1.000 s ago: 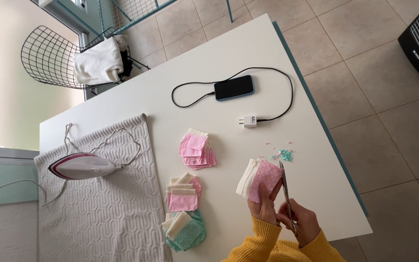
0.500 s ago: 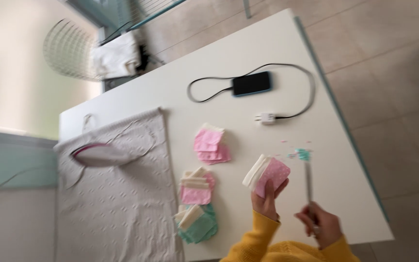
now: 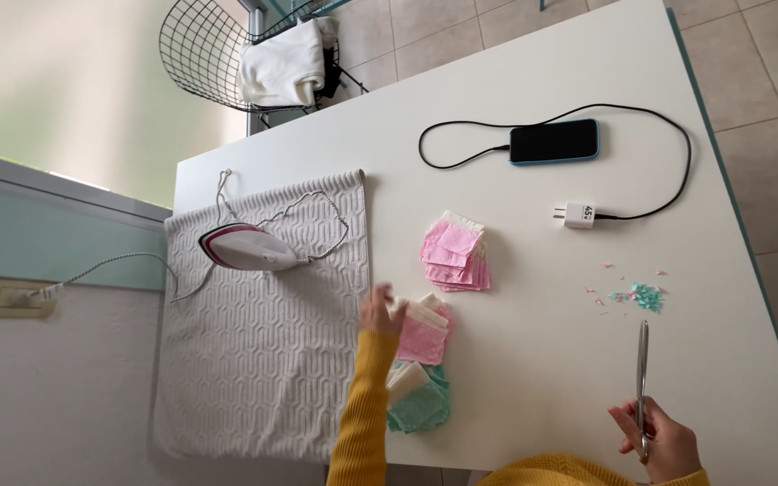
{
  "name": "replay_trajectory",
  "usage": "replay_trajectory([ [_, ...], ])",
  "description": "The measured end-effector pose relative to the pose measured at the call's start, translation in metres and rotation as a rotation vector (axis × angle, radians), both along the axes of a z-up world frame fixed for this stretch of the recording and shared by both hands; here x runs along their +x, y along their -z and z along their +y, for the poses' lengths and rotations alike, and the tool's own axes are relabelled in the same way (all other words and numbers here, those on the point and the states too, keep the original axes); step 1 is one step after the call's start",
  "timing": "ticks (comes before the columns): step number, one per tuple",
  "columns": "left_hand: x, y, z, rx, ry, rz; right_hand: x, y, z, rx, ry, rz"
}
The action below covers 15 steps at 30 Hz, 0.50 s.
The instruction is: Cutting small pieces of fabric with scissors and then ironing them flat on a workspace.
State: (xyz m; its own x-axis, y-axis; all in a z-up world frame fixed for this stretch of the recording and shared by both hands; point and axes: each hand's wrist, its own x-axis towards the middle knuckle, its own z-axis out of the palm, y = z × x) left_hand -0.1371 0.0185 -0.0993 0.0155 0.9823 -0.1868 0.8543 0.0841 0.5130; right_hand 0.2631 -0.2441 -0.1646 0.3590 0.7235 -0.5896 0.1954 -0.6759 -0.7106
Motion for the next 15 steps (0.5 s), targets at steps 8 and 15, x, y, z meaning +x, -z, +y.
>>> replay_trajectory([
  [8, 0.075, 0.04, 0.143, 0.194, 0.051, 0.032, 0.009, 0.025, -0.007, 0.024, -0.004, -0.021],
  [15, 0.078, 0.061, 0.177, -0.26, -0.089, 0.014, 0.019, 0.019, -0.005, -0.102, 0.061, 0.068],
])
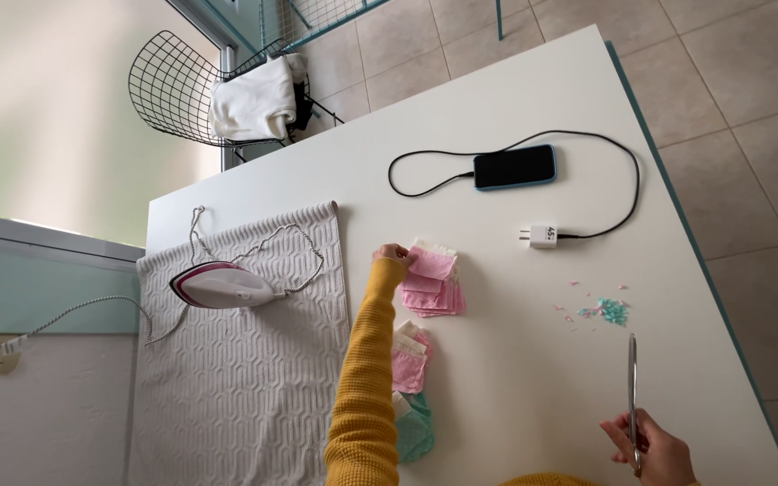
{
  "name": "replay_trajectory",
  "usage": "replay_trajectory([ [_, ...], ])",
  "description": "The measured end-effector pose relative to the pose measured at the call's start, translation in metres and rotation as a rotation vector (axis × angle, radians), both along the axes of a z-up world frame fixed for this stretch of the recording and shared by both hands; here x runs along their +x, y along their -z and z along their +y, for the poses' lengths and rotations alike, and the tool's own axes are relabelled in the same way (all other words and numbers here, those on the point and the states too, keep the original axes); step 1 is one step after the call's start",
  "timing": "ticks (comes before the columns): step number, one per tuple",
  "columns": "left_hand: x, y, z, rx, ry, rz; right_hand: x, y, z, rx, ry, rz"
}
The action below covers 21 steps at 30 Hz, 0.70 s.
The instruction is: Cutting small pieces of fabric with scissors and then ironing them flat on a workspace.
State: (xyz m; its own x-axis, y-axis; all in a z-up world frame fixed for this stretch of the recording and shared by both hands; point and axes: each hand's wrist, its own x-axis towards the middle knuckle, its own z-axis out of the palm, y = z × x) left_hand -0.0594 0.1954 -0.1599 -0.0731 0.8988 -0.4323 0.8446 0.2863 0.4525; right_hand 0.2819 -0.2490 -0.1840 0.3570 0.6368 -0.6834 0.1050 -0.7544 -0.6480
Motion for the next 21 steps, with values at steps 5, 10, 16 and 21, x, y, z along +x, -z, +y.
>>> replay_trajectory([
  [5, 0.003, 0.022, -0.029, 0.112, 0.103, -0.464, -0.015, -0.011, 0.025, 0.121, 0.055, 0.217],
  [10, 0.092, -0.063, -0.125, 0.261, -0.136, -1.151, -0.049, -0.091, 0.076, 0.527, -0.065, 0.294],
  [16, 0.158, -0.13, -0.215, 0.25, -0.179, -1.599, -0.061, -0.135, 0.102, 0.43, -0.223, 0.479],
  [21, 0.165, -0.111, -0.24, 0.167, -0.373, -1.837, -0.053, -0.134, 0.097, 0.353, -0.228, 0.518],
])
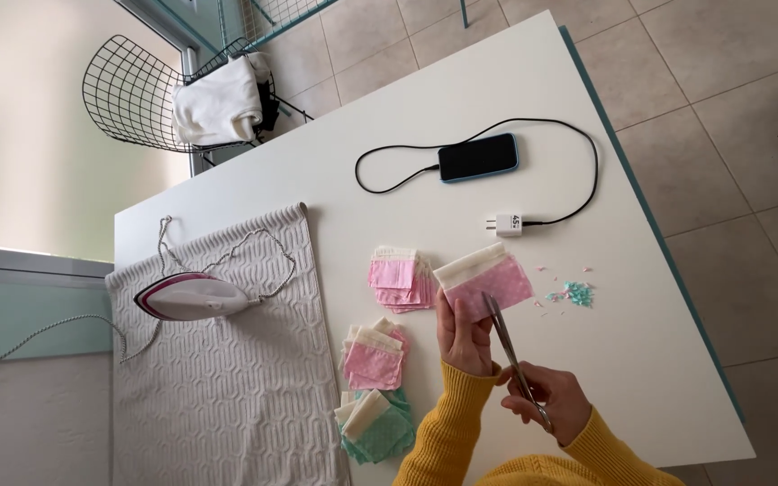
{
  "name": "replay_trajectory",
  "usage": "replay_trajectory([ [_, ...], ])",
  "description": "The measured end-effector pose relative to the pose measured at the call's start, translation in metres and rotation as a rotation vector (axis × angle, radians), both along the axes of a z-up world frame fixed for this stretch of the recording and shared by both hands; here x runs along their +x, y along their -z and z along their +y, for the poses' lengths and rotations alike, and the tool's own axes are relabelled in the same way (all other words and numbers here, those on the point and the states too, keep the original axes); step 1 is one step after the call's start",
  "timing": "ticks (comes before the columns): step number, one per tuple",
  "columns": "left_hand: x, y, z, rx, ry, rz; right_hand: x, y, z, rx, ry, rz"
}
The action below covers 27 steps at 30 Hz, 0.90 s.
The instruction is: Cutting small pieces of fabric with scissors and then ironing them flat on a workspace.
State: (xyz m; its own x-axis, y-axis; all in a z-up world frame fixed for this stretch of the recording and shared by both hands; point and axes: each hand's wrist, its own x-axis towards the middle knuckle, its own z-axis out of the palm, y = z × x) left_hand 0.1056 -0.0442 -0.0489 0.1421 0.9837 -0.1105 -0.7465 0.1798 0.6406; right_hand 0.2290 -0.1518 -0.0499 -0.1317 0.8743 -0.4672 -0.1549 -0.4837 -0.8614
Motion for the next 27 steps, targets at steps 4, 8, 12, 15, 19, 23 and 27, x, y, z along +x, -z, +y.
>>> replay_trajectory([
  [4, 0.006, -0.019, 0.001, 0.029, -0.028, 0.0, 0.009, 0.008, -0.008, 0.028, 0.037, 0.018],
  [8, 0.007, -0.024, 0.0, 0.022, -0.067, -0.026, 0.015, 0.023, -0.016, 0.056, 0.049, 0.085],
  [12, 0.006, -0.034, 0.003, 0.011, -0.029, -0.136, 0.02, 0.041, -0.024, 0.081, 0.025, 0.191],
  [15, 0.005, -0.034, 0.004, 0.001, -0.038, -0.164, 0.022, 0.05, -0.027, 0.104, 0.017, 0.235],
  [19, 0.003, -0.022, 0.002, 0.0, -0.045, -0.198, 0.026, 0.055, -0.029, 0.109, 0.019, 0.242],
  [23, 0.003, -0.025, 0.001, 0.025, -0.006, -0.212, 0.028, 0.052, -0.029, 0.096, 0.034, 0.293],
  [27, 0.006, -0.033, 0.0, 0.001, -0.007, -0.202, 0.027, 0.056, -0.033, 0.074, 0.056, 0.276],
])
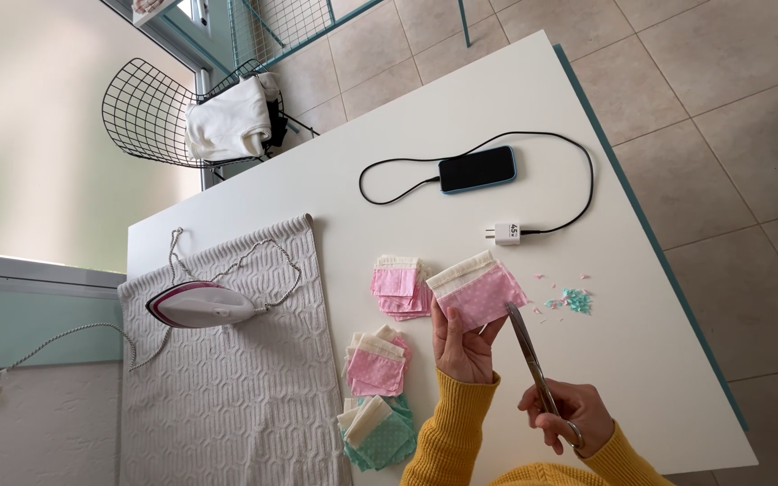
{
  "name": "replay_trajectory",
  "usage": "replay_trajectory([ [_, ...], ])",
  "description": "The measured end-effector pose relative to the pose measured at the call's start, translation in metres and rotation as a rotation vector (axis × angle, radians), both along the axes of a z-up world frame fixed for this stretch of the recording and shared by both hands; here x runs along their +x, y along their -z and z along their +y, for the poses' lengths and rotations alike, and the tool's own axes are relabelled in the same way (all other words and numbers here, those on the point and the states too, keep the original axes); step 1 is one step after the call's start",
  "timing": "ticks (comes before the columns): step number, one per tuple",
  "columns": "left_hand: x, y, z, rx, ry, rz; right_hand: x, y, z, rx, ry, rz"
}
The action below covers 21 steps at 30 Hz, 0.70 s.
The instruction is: Cutting small pieces of fabric with scissors and then ironing them flat on a workspace.
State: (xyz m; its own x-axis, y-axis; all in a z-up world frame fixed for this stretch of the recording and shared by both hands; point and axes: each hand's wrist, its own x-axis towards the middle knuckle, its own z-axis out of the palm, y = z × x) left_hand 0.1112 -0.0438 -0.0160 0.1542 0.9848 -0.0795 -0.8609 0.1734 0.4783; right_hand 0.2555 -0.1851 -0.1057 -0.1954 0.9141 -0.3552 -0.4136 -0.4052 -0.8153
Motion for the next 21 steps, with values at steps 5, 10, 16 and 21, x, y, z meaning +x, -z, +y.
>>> replay_trajectory([
  [5, 0.001, -0.004, -0.003, 0.027, -0.013, 0.153, 0.008, 0.0, -0.005, -0.011, 0.047, -0.014],
  [10, -0.007, 0.016, 0.003, 0.114, -0.025, 0.458, 0.024, 0.007, -0.007, 0.041, 0.105, -0.014],
  [16, -0.016, 0.052, 0.005, 0.09, 0.077, 0.742, 0.024, -0.053, 0.029, 0.094, 0.272, -0.382],
  [21, -0.005, 0.048, -0.023, 0.093, 0.146, 0.882, 0.002, -0.109, 0.082, 0.495, 0.468, -1.045],
])
